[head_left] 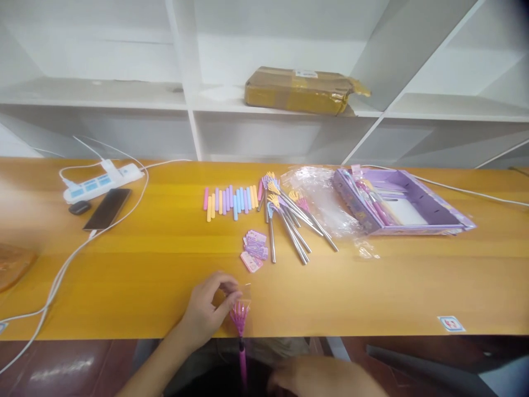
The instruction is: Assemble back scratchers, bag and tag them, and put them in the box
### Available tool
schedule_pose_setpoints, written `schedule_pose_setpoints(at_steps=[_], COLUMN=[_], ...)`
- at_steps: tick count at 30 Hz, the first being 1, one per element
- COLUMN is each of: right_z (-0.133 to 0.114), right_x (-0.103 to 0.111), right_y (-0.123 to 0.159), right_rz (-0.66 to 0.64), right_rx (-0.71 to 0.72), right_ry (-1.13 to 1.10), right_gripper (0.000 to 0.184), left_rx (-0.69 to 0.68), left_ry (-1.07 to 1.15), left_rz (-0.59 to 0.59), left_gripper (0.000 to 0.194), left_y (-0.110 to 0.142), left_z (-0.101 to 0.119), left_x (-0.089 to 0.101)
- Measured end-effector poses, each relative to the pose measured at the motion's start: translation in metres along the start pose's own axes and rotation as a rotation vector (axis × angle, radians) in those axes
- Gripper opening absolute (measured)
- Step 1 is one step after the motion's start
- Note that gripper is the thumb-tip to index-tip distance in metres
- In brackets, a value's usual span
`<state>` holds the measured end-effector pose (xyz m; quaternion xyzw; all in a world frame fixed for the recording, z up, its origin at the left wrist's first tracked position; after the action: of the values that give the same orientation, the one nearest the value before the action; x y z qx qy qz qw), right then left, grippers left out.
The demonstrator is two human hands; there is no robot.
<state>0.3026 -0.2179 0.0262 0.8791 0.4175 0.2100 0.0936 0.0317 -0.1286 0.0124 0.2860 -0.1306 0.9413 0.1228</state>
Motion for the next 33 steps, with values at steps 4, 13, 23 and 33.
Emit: schedule_pose_setpoints(at_steps=[4, 13, 23, 33], right_z=[-0.043, 0.003, 0.019, 0.026], right_x=[0.087, 0.164, 0.157, 0.153], right_y=[-0.006, -0.125, -0.131, -0.134], right_rz=[0.007, 0.799, 0.843, 0.834], right_rx=[0.135, 0.160, 0.179, 0.138], right_ry=[-0.105, 0.620, 0.491, 0.496], right_gripper=[0.033, 0.024, 0.023, 0.025], left_rx=[0.042, -0.259, -0.183, -0.096], left_ry=[-0.060, -0.123, -0.087, -0.060], left_rz=[0.057, 0.122, 0.189, 0.168], left_gripper=[0.016, 0.011, 0.008, 0.004], left_y=[0.002, -0.005, -0.006, -0.005], left_z=[-0.006, -0.004, 0.001, -0.002], left_x=[-0.004, 0.000, 0.002, 0.003])
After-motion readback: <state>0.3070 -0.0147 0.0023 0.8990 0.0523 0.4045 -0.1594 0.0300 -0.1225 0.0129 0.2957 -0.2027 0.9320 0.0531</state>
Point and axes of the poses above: each hand's wrist, its own y-axis away from the middle knuckle, its own x-axis out of the back of the hand, z = x × y, the point moved 1 cm from there along -y, towards the middle knuckle, and after that the axes turned 11 degrees about -y, right-handed, at the moved point
